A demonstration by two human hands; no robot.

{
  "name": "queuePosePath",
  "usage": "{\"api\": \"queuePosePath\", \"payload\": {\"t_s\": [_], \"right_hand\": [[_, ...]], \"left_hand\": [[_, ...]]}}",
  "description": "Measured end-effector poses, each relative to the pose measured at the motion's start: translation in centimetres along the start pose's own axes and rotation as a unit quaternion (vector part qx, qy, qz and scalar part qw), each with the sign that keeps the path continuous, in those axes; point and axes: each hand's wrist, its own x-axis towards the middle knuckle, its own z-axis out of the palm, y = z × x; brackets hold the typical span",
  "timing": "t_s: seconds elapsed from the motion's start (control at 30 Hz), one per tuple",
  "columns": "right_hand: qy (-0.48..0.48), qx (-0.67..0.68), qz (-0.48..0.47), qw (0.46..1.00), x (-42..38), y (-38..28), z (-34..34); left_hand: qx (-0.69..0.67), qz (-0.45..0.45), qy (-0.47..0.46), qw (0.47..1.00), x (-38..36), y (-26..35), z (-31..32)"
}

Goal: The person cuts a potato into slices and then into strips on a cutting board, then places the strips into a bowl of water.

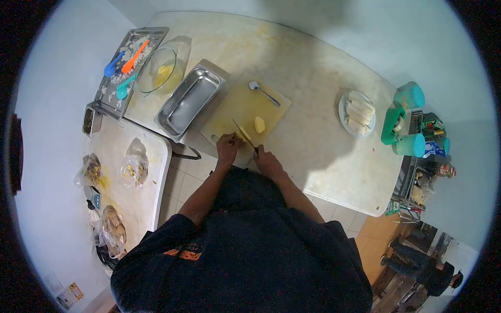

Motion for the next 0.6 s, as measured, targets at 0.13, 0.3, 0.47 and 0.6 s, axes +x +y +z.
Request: {"api": "queuePosePath", "payload": {"t_s": [0.13, 0.3, 0.47, 0.6], "right_hand": [[-0.002, -0.005, -0.004, 1.000, -0.1, -0.7, 0.3], [-0.018, -0.037, -0.025, 0.999, -0.4, -1.4, -0.1], [-0.027, -0.077, -0.032, 0.996, -0.4, -1.4, 0.4], [-0.055, -0.081, 0.001, 0.995, -0.2, -2.0, 0.4]], "left_hand": [[-0.015, 0.027, 0.059, 0.998, -0.3, -0.4, 0.1], [0.003, 0.035, 0.054, 0.998, 0.0, -0.2, 0.1], [0.043, 0.051, 0.056, 0.996, 0.0, -0.1, 0.0], [0.038, 0.031, 0.044, 0.998, 0.0, -0.5, 0.1]]}}
